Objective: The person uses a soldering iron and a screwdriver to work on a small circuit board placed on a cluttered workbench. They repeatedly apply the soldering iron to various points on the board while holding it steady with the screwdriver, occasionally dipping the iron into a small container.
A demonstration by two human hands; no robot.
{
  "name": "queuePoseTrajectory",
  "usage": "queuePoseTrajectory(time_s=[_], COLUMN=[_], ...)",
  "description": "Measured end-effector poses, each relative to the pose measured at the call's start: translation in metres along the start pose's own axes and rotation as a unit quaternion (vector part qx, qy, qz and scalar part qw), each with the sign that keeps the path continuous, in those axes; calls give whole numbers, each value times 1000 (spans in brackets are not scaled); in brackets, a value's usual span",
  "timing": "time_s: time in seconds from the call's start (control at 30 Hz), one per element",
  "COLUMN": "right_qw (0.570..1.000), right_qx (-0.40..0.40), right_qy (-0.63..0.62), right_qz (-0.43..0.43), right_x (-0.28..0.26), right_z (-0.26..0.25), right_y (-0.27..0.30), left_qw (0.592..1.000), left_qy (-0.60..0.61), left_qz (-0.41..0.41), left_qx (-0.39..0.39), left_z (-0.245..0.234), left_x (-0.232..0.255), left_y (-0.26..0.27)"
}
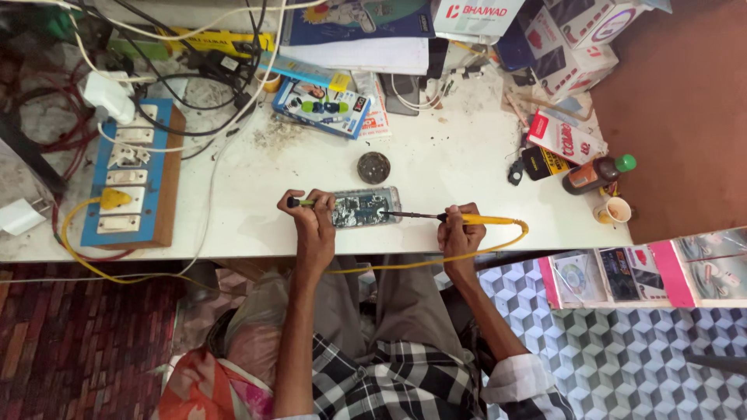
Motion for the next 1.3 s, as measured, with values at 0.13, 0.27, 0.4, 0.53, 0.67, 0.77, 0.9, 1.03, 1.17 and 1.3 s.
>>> queuePoseTrajectory(time_s=[0.13, 0.27, 0.4, 0.53, 0.67, 0.77, 0.9, 1.03, 1.17, 1.3], right_qw=[1000, 1000, 1000, 997, 997, 998, 999, 999, 998, 999], right_qx=[-17, -12, -13, -70, -67, -60, -49, -52, -49, -38], right_qy=[-6, -14, -9, -13, -23, -16, 11, 1, 27, 11], right_qz=[-6, -2, 2, 7, 2, -1, -7, -4, -4, 3], right_x=[3, 8, 10, 16, 16, 13, 9, 8, 12, 18], right_z=[1, -3, -3, 2, 2, 3, 5, 4, 2, 0], right_y=[0, 0, -1, 1, -3, -3, 0, -1, 3, -1], left_qw=[1000, 1000, 1000, 1000, 1000, 1000, 1000, 999, 999, 1000], left_qy=[-12, 0, -9, -1, -25, -27, -19, -32, -47, -27], left_qz=[7, 2, -8, -12, 4, 8, 2, 21, 20, 13], left_qx=[-4, -1, 8, 4, -1, -4, -14, -17, -8, 4], left_z=[0, 0, 2, 1, 1, 2, 2, 3, 1, 1], left_x=[1, 0, 3, 1, 3, 3, -2, 0, 3, 3], left_y=[1, 1, 0, 2, 0, 1, 2, 2, 5, 1])
Point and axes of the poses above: each hand's wrist, its own y-axis away from the middle knuckle, its own z-axis out of the palm, x = y × z, the point moved 10 cm from there along -y, towards the middle knuckle, and after that the axes turned 2 degrees about z, right-handed, at the moved point
